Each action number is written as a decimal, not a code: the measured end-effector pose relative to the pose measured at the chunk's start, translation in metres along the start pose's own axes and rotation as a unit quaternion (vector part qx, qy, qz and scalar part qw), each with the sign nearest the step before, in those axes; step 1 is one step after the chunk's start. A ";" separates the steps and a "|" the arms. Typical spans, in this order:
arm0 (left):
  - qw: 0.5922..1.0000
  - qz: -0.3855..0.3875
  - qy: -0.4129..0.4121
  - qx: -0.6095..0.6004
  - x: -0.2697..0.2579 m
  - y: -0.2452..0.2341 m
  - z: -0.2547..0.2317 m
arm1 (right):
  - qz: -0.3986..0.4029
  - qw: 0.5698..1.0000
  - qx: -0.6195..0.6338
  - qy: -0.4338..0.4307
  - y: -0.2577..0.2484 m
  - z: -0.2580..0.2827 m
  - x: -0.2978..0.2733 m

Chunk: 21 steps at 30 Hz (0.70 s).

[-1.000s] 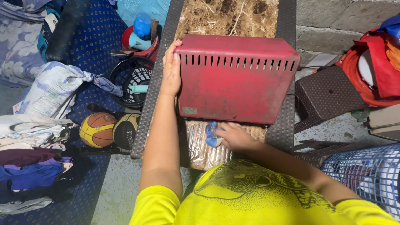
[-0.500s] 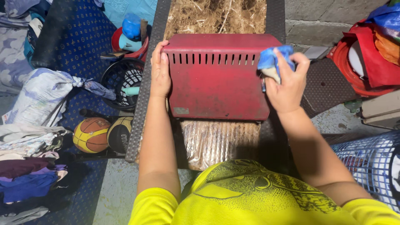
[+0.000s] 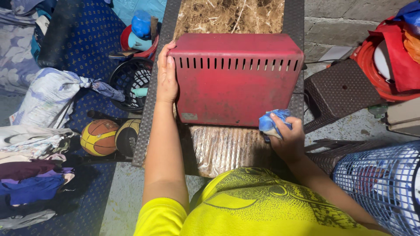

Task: The person wipes the exterior surfaces of a red toaster oven using a blue cloth. They clean the top, front, and sides of the appliance, which is placed on a table covered with a patterned mat. The person rotates the device to access different angles during the cleaning process.

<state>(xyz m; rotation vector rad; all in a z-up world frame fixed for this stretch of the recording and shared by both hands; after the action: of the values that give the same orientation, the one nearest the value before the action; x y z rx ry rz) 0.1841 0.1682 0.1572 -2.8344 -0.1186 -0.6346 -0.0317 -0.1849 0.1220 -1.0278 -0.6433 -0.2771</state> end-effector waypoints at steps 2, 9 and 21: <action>1.000 0.000 -0.004 0.007 0.000 -0.001 0.000 | -0.011 1.000 -0.001 -0.014 -0.008 0.003 0.012; 0.999 -0.009 -0.034 0.041 0.005 -0.001 0.002 | -0.063 0.995 -0.040 -0.062 -0.025 0.000 0.106; 0.994 -0.022 -0.066 0.082 0.018 0.005 0.011 | -0.135 0.988 0.031 -0.069 -0.002 -0.023 0.120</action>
<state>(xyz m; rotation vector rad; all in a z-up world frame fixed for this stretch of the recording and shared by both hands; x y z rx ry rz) 0.2057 0.1667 0.1543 -2.7182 -0.2447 -0.4242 0.0696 -0.1964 0.1887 -0.9057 -0.9145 -0.4224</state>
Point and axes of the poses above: each hand's wrist, its own x-axis towards the middle knuckle, its own y-axis out of the palm, z = x × y, the point moved 8 cm from there along x, towards the middle knuckle, and after that the axes turned 5 degrees about -y, right-handed, at the moved point
